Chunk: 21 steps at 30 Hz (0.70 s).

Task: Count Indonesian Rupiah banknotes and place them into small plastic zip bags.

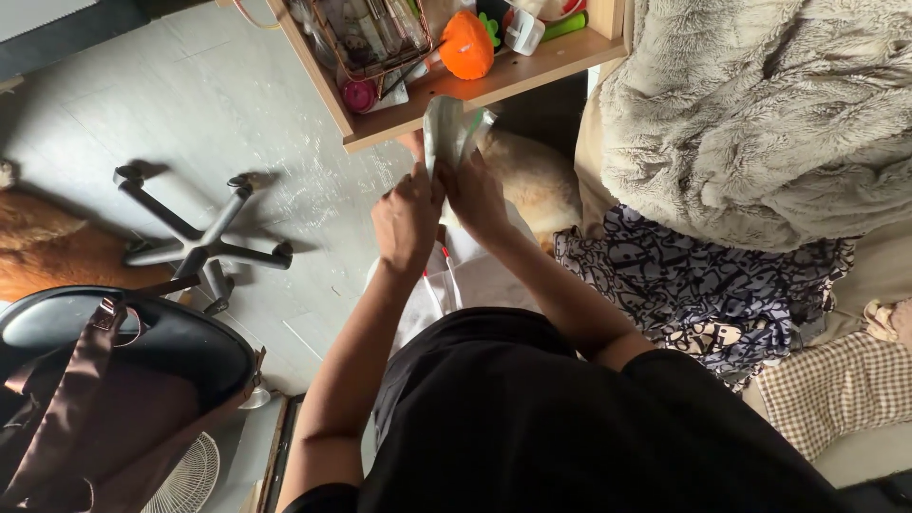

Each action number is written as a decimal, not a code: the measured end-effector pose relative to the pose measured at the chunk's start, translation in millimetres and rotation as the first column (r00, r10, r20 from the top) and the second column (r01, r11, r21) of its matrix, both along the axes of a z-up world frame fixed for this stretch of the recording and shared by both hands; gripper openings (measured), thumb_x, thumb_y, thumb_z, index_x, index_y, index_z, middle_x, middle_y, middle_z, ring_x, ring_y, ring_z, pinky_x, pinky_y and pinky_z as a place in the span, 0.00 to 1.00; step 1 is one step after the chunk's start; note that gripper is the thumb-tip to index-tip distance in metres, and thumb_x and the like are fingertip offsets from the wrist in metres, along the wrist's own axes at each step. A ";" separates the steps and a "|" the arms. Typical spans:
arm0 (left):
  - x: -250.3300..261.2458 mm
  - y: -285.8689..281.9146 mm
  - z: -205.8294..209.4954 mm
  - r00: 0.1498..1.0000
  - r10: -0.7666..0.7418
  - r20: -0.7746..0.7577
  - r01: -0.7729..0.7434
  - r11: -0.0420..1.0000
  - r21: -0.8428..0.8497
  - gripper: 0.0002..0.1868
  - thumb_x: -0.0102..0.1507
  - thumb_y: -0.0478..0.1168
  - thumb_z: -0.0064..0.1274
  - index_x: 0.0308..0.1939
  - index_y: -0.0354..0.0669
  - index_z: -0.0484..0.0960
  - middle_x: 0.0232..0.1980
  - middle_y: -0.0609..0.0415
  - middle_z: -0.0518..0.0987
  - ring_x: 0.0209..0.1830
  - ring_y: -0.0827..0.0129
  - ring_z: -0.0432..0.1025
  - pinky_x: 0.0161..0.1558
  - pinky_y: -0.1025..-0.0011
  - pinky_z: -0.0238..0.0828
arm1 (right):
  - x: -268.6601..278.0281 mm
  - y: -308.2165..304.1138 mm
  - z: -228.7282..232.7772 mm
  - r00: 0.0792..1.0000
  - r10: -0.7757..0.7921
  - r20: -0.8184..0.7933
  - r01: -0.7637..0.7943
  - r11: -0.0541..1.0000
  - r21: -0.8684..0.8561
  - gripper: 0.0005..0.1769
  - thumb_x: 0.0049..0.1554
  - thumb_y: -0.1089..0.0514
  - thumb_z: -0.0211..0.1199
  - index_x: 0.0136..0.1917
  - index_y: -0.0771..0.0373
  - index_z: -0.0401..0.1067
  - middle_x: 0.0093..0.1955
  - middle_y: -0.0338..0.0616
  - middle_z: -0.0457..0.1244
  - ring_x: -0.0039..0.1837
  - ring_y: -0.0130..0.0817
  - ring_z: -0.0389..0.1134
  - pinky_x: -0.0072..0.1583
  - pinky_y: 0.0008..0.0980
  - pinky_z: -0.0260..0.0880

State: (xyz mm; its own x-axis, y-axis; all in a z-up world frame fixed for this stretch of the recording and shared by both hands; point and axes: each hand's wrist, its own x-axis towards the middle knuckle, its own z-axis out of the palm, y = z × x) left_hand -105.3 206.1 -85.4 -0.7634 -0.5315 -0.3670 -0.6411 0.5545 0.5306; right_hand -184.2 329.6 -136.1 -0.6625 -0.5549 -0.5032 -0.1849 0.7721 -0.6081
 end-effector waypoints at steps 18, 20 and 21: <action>-16.6 -16.2 1.6 0.999 -0.002 -0.049 0.002 1.000 -0.004 0.22 0.66 0.38 0.55 0.62 0.34 0.76 0.34 0.47 0.83 0.27 0.55 0.79 0.26 0.61 0.73 | -20.2 -7.5 11.6 0.985 -0.032 0.170 0.051 0.993 -0.108 0.18 0.66 0.60 0.53 0.66 0.72 0.60 0.45 0.67 0.67 0.49 0.65 0.70 0.47 0.58 0.67; -11.2 -13.5 -14.8 0.999 -0.001 -0.047 0.000 1.000 -0.011 0.17 0.67 0.38 0.55 0.59 0.37 0.77 0.35 0.48 0.84 0.28 0.56 0.79 0.26 0.61 0.73 | -16.2 -2.8 0.6 0.992 -0.010 0.129 0.025 0.993 -0.118 0.17 0.66 0.60 0.54 0.65 0.72 0.60 0.45 0.67 0.67 0.48 0.65 0.70 0.47 0.58 0.67; -9.8 -13.6 -23.3 0.999 0.003 -0.049 -0.004 1.000 -0.021 0.13 0.68 0.38 0.54 0.55 0.40 0.79 0.36 0.49 0.84 0.28 0.56 0.80 0.26 0.62 0.73 | -15.8 -2.1 -5.6 0.996 0.015 0.086 -0.004 0.992 -0.129 0.17 0.67 0.60 0.55 0.64 0.72 0.60 0.45 0.67 0.67 0.47 0.65 0.70 0.47 0.58 0.67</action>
State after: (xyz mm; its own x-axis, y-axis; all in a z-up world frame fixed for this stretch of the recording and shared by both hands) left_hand -115.2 192.5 -108.8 -0.7782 -0.5415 -0.3181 -0.6168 0.5633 0.5498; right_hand -200.0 327.4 -141.7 -0.6142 -0.6247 -0.4821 -0.1342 0.6847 -0.7163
